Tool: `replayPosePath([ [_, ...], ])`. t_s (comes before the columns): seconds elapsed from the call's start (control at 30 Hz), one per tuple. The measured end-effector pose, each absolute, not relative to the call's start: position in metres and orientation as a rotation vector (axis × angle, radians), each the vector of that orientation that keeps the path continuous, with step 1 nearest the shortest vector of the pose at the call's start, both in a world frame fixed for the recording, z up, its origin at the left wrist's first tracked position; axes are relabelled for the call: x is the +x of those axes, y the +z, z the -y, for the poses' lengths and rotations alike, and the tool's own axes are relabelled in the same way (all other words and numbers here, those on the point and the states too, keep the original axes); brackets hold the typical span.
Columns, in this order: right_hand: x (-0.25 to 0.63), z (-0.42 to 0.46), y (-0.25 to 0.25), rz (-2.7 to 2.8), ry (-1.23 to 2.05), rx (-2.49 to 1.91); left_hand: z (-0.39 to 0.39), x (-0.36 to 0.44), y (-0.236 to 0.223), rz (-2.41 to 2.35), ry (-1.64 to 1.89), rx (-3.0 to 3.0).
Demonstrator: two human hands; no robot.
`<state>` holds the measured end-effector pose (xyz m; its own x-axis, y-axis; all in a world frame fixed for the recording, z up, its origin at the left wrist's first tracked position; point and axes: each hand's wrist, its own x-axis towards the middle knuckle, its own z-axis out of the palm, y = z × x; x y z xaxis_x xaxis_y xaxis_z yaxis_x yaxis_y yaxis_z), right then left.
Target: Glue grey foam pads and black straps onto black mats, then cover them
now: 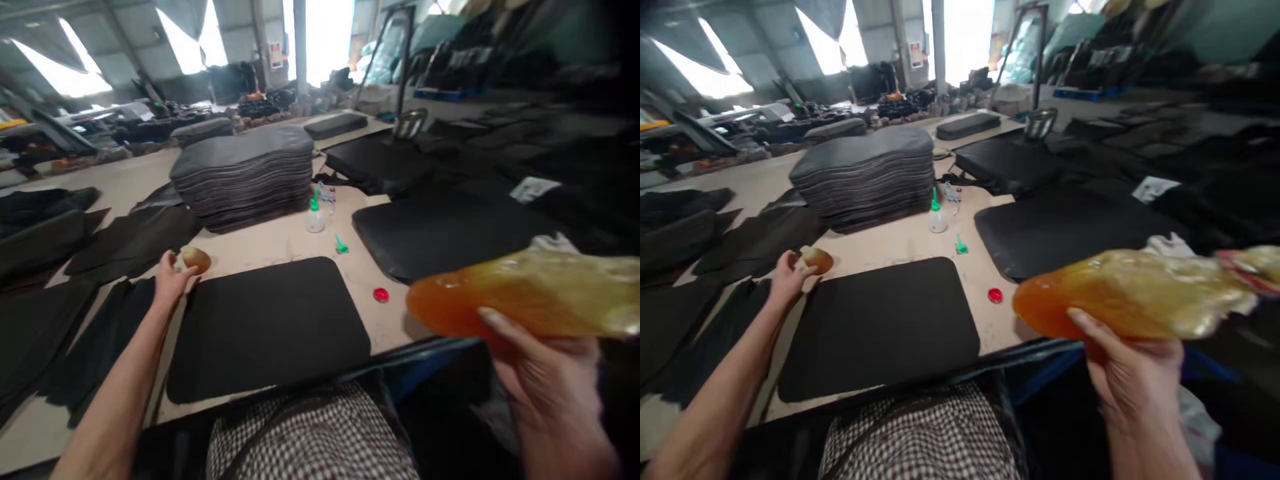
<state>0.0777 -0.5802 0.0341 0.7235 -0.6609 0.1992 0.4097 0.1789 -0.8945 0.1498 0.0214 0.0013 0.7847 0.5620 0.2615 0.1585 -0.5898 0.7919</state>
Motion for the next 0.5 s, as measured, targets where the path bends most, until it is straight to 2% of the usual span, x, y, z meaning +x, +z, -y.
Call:
replayPosePath([
  [0.1,0.07,0.589,0.03,-0.315,-0.76,-1.127,0.007,0.14,0.015,-0.383,0.825,2.219],
  [0.2,0.067,0.588,0.032,-0.307,-0.771,-1.096,0.08,0.124,0.036,-0.072,0.515,2.275],
  [0.37,0.056,0.59,0.029,-0.31,-0.755,-1.047,0.235,0.121,0.05,0.78,-0.083,2.348],
  [0.5,0.042,0.599,0.02,-0.326,-0.771,-1.069,0.326,0.142,0.04,1.076,-0.142,2.382],
])
